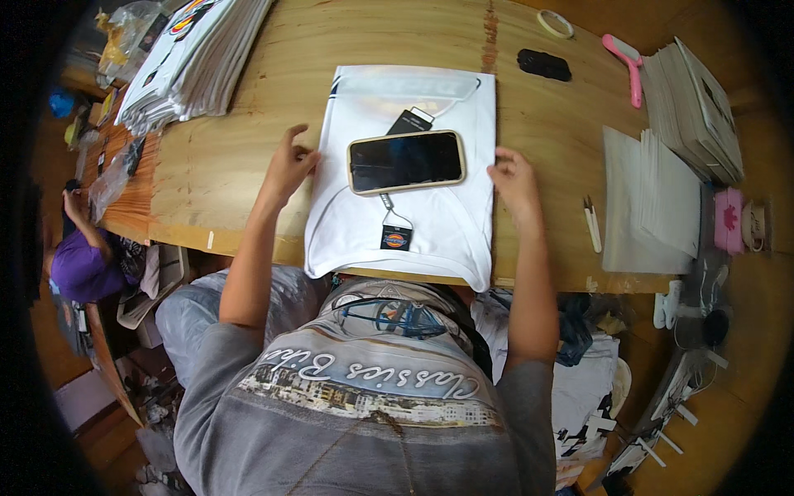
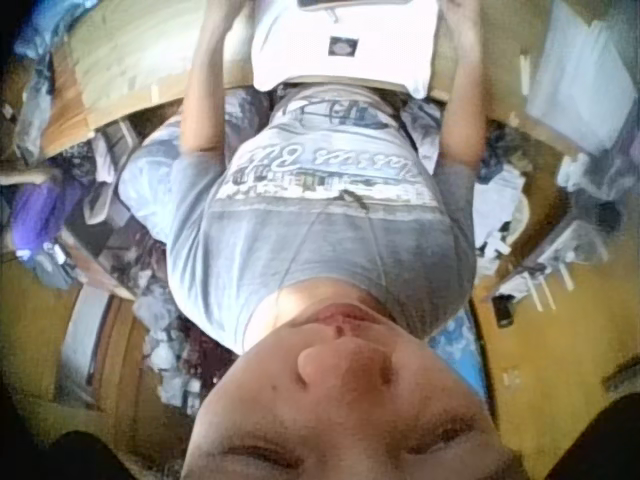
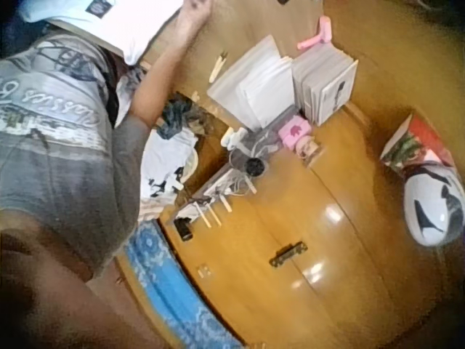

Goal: The person folds white t-shirts, places a paper insert and a smartphone on top, then slides them into clear plastic bags. The person seals the bags and stacks the packaged shirts on the table.

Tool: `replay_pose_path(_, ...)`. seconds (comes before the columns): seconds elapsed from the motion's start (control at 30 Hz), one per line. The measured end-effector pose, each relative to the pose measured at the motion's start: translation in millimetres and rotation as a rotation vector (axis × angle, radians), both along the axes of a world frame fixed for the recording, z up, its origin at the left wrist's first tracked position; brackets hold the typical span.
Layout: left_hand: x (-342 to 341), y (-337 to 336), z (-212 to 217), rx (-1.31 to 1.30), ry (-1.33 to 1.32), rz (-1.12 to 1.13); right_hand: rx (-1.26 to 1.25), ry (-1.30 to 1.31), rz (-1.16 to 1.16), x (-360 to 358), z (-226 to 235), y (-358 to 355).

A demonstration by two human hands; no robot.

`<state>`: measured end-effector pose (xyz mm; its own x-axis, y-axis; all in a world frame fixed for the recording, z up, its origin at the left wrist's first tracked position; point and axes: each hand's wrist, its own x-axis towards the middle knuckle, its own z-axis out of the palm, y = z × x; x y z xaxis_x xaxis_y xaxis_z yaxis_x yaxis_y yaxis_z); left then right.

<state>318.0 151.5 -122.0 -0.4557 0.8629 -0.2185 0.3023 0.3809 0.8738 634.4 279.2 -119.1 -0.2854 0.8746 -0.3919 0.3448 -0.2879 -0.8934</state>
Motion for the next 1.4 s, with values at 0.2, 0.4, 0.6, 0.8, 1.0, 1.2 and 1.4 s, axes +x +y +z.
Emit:
replay_pose_path(0.2, 9.3, -15.6, 22.1, -0.078, -0.353, -0.006, -0.022, 0.245, -0.047, 15.6, -7.1, -34.2)
replay_pose_path(0.4, 22.6, -31.5, 10.3, 0.070, -0.424, 0.144, -0.030, 0.269, -0.123, 7.4, 0.2, -47.1)
replay_pose_path(0.6, 47.8, -108.5, 21.1, -0.242, -0.105, 0.016, -0.089, 0.066, -0.011, 49.7, 0.0, -98.7)
replay_pose_path(0.8, 65.6, -122.2, 13.4, -0.072, -0.506, 0.089, -0.203, 0.235, -0.055, 55.2, -5.3, -125.6)
replay_pose_path(1.0, 28.7, -134.6, 2.2, -0.085, -0.252, -0.036, 0.688, -0.644, -0.396, 145.2, 9.9, -50.8)
replay_pose_path(1.2, 13.8, -112.0, 33.1, -0.034, -0.102, 0.104, 0.788, -0.631, -0.346, 278.0, -29.5, -2.9)
replay_pose_path(1.4, 25.3, -109.2, 42.3, -0.016, -0.094, 0.107, 0.362, -0.297, -0.636, 302.8, -34.0, 15.4)
